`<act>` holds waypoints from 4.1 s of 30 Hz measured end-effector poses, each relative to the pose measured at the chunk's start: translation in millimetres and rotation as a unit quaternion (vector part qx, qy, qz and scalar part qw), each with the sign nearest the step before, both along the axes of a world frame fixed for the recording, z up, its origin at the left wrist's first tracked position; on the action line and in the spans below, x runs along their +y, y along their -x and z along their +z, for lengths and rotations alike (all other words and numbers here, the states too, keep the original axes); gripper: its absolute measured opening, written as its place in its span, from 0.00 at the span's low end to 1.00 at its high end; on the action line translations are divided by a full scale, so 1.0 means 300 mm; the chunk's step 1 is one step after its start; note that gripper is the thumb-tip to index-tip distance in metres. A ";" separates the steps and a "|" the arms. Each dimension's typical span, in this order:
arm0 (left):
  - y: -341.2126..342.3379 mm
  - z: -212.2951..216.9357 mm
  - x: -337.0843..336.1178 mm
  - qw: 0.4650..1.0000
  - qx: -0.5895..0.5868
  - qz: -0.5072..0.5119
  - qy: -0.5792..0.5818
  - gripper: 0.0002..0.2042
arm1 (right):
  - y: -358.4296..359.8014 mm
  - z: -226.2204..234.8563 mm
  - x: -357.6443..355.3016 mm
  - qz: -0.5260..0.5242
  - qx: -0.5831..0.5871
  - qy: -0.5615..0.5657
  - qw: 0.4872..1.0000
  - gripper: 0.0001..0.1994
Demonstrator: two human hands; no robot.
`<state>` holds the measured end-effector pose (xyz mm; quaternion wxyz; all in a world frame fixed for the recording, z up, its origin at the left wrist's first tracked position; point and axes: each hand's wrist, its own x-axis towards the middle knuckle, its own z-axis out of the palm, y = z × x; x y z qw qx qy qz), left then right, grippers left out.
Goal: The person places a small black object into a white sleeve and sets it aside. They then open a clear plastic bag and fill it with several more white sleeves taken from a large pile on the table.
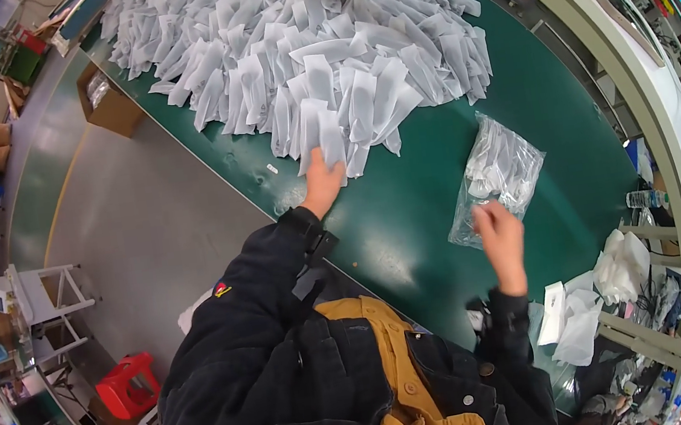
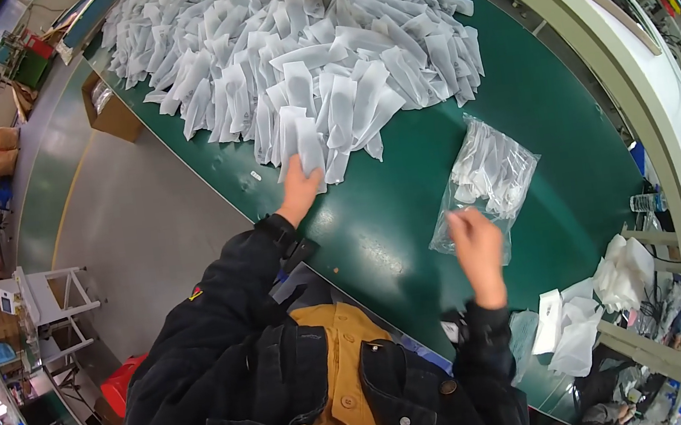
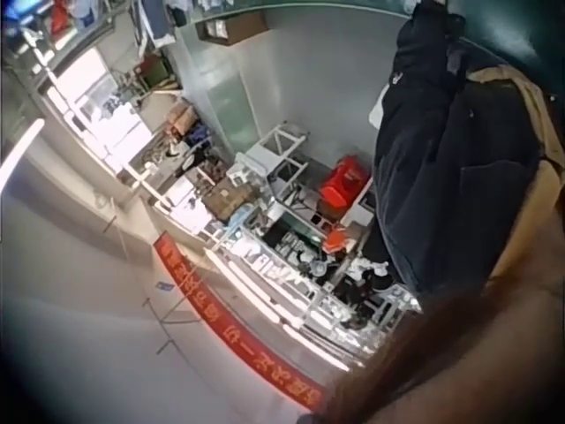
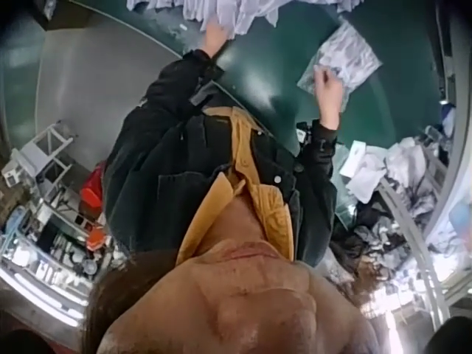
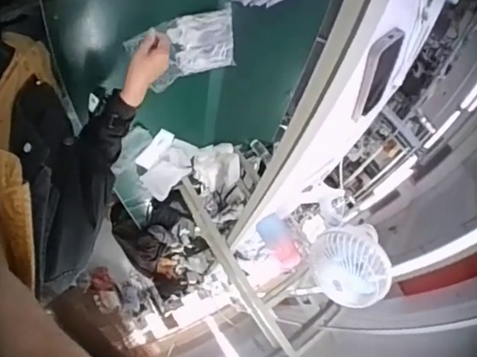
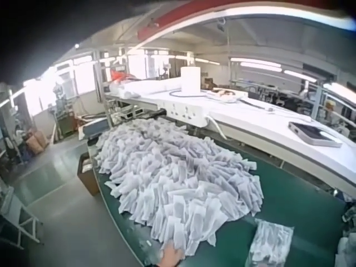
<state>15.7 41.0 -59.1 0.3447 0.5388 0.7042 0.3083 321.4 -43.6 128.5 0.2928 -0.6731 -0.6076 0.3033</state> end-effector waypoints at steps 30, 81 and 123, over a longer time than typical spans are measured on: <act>0.467 0.080 -0.150 0.839 0.243 -0.424 -0.239 0.13 | 0.935 -0.483 0.483 0.040 -0.196 0.038 0.979 0.27; 0.382 0.149 -0.152 0.823 0.205 -0.474 -0.237 0.25 | 0.664 -0.453 0.262 0.303 -0.160 0.006 0.940 0.14; 0.080 0.021 -0.204 0.849 -0.029 -0.502 -0.163 0.43 | 0.459 -0.491 -0.207 0.148 -0.124 -0.080 0.978 0.44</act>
